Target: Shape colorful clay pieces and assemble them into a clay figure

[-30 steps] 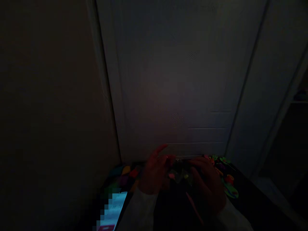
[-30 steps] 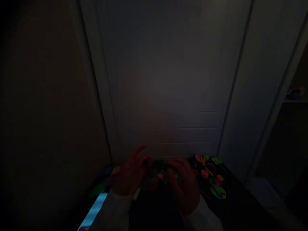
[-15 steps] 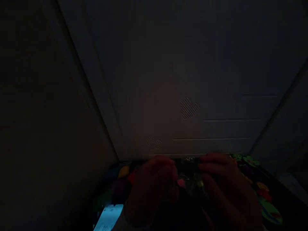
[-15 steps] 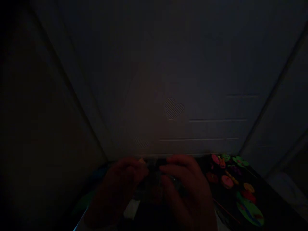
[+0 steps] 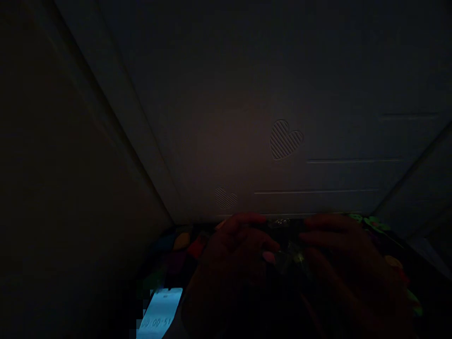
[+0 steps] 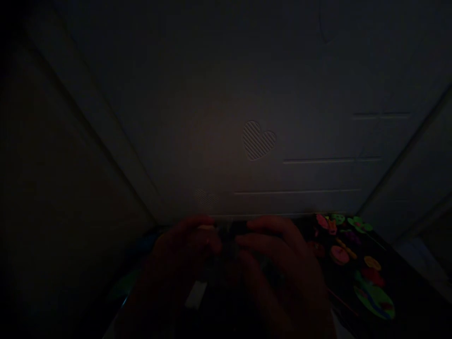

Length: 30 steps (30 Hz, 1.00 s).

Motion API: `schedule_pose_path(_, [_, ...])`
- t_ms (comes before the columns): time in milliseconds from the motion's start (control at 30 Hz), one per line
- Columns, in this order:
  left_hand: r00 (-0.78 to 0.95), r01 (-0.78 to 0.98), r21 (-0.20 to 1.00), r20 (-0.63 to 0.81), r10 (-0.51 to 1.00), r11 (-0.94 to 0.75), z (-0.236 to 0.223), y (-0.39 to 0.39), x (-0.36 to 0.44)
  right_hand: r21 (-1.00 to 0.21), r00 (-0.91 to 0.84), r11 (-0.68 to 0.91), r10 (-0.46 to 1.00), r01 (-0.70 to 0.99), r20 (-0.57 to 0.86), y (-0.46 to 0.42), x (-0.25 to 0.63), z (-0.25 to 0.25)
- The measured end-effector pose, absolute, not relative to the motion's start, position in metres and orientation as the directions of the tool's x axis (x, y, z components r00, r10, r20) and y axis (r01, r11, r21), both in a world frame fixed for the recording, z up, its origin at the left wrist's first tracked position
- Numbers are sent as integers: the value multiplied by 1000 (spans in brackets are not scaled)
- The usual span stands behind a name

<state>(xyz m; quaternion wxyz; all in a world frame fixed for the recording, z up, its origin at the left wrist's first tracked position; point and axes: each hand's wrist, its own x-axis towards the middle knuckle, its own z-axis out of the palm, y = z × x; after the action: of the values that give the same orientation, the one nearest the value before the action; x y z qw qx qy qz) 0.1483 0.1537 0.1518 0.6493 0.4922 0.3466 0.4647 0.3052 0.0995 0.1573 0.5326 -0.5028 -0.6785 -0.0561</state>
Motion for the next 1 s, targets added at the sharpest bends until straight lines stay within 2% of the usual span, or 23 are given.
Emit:
schedule_pose_path(133, [306,-297,953,35,951,60,153,152,148,-460,67,485,630,744,773,99,305,158])
schedule_pose_path(367, [370,-286,953,10,929,103,152,151,147,-488,47,500,662,715,748,97,302,157])
schedule_pose_path(633, [435,-297,949,36,900,106,151,152,146,-412,-51,506,675,758,736,96,295,159])
schedule_pose_path(800, [459,-302,936,-22,888,180,148,153,146,-408,-33,495,666,767,745,97,293,158])
schedule_pose_path(1000, [448,-265,952,-21,894,155,143,154,148,-415,-17,486,664,769,747,97,293,158])
